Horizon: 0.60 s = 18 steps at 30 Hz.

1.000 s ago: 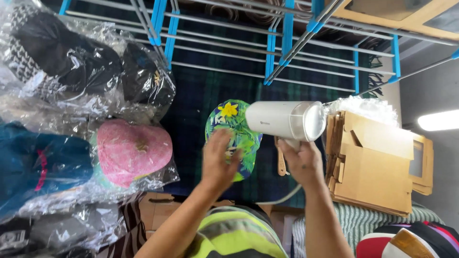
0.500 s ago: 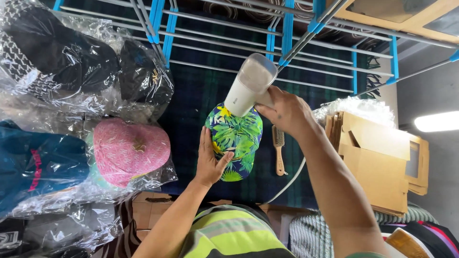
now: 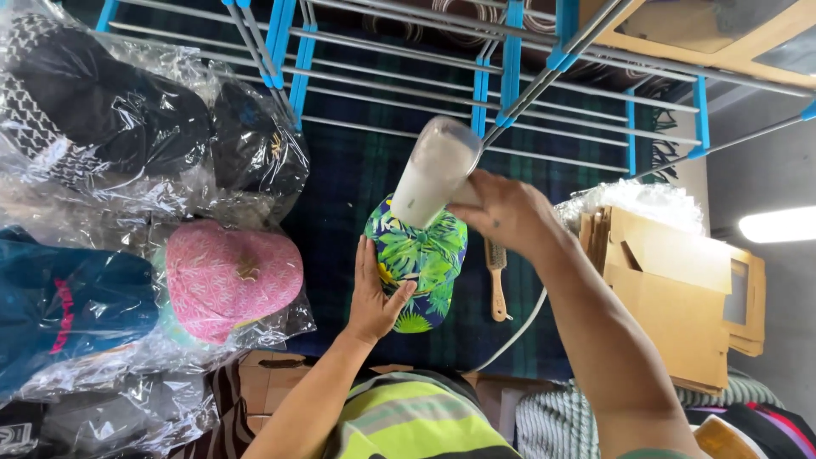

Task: The person uses a handheld steamer to clean a green floral cap placed on a table. They move the steamer over the cap's surface and then use a wooden brush to scrub the cap while continuing to steam it.

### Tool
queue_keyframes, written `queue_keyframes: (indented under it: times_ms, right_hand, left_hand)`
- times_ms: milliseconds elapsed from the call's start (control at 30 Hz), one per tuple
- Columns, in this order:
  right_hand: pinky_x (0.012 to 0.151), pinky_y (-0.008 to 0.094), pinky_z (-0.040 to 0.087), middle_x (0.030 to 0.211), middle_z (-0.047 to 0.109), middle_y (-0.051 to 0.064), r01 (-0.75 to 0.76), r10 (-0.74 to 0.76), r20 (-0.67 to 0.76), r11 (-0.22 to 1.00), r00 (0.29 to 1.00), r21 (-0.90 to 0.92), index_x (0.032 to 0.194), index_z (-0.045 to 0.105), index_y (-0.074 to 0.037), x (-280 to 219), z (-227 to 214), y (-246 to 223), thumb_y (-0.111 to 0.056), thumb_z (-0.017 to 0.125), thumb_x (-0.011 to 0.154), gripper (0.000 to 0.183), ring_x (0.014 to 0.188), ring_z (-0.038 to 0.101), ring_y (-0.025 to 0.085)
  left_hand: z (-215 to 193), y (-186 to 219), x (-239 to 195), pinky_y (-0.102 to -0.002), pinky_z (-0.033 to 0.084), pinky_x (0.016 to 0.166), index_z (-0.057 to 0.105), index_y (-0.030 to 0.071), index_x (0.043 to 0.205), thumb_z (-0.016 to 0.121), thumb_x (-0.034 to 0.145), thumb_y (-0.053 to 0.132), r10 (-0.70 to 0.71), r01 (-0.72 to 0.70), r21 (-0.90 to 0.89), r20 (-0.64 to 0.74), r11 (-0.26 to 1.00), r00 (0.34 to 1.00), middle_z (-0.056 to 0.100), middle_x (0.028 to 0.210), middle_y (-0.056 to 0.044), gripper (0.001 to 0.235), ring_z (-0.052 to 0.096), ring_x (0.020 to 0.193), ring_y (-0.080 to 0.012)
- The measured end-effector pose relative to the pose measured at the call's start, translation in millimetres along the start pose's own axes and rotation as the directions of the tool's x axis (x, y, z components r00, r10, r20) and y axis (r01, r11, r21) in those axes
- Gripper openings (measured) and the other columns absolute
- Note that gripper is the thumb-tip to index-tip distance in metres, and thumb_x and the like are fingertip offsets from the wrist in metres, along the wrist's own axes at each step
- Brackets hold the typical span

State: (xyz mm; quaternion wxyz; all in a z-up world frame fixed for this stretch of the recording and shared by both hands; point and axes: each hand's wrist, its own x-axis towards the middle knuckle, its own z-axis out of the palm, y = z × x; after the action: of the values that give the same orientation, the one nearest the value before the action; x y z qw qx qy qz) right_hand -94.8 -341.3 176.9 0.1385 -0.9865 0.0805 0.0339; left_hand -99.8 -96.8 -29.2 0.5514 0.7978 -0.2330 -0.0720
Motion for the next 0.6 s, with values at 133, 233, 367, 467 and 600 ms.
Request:
queue_keyframes:
  times_ms: [133,233,367,467,600]
  right_hand:
    - [0.076,0.056,0.059,0.085,0.073,0.019,-0.195,0.166,0.145,0.958,0.975,0.211,0.131,0.058,-0.015,30.3,-3.5,44.3,-0.06,0.065,0.09,0.062,0.079,0.072,0.042]
    - [0.044,0.043,0.062,0.085,0.07,0.02,-0.489,0.358,0.341,0.725,0.869,0.485,0.142,0.055,-0.008,32.9,16.3,101.0,-0.047,0.067,0.092,0.065,0.057,0.07,0.032]
    - [0.038,0.044,0.055,0.073,0.062,0.016,-0.717,0.442,0.567,0.365,0.695,0.594,0.121,0.06,-0.006,-14.4,80.3,160.5,-0.053,0.069,0.088,0.058,0.05,0.062,0.03]
    - [0.038,0.043,0.054,0.073,0.058,0.015,-0.726,0.451,0.589,0.237,0.671,0.646,0.118,0.059,-0.006,-56.9,91.7,145.2,-0.05,0.067,0.092,0.051,0.049,0.059,0.028]
    - [0.043,0.047,0.059,0.079,0.059,0.022,-0.579,0.545,0.396,0.213,0.739,0.787,0.143,0.047,0.004,-93.2,78.2,94.7,-0.042,0.064,0.099,0.066,0.047,0.062,0.03]
  left_hand:
    - [-0.1,-0.2,1.4,-0.05,0.025,0.122,0.007,0.014,0.165,0.07,0.088,0.058,0.003,-0.003,-0.001,-0.01,1.0,1.0,0.01,0.17,-0.017,0.109,0.014,0.155,-0.0386]
    - [-0.3,-0.3,2.2,-0.048,0.027,0.121,0.005,0.016,0.165,0.071,0.087,0.057,-0.003,0.003,0.0,-0.006,1.0,1.0,0.009,0.17,-0.015,0.11,0.015,0.156,-0.037]
    - [-2.5,1.9,2.1,-0.047,0.029,0.12,0.006,0.017,0.165,0.07,0.087,0.058,-0.03,0.03,0.009,0.007,1.0,1.0,0.01,0.17,-0.014,0.109,0.016,0.155,-0.0361]
    - [-4.1,4.3,2.5,-0.049,0.03,0.12,0.005,0.017,0.165,0.071,0.086,0.057,-0.042,0.042,0.007,0.01,0.999,0.999,0.009,0.17,-0.014,0.11,0.016,0.155,-0.037]
    - [-4.5,4.1,2.1,-0.048,0.031,0.119,0.006,0.017,0.165,0.073,0.086,0.055,-0.037,0.037,0.012,0.011,0.999,0.999,0.01,0.17,-0.014,0.11,0.018,0.155,-0.0373]
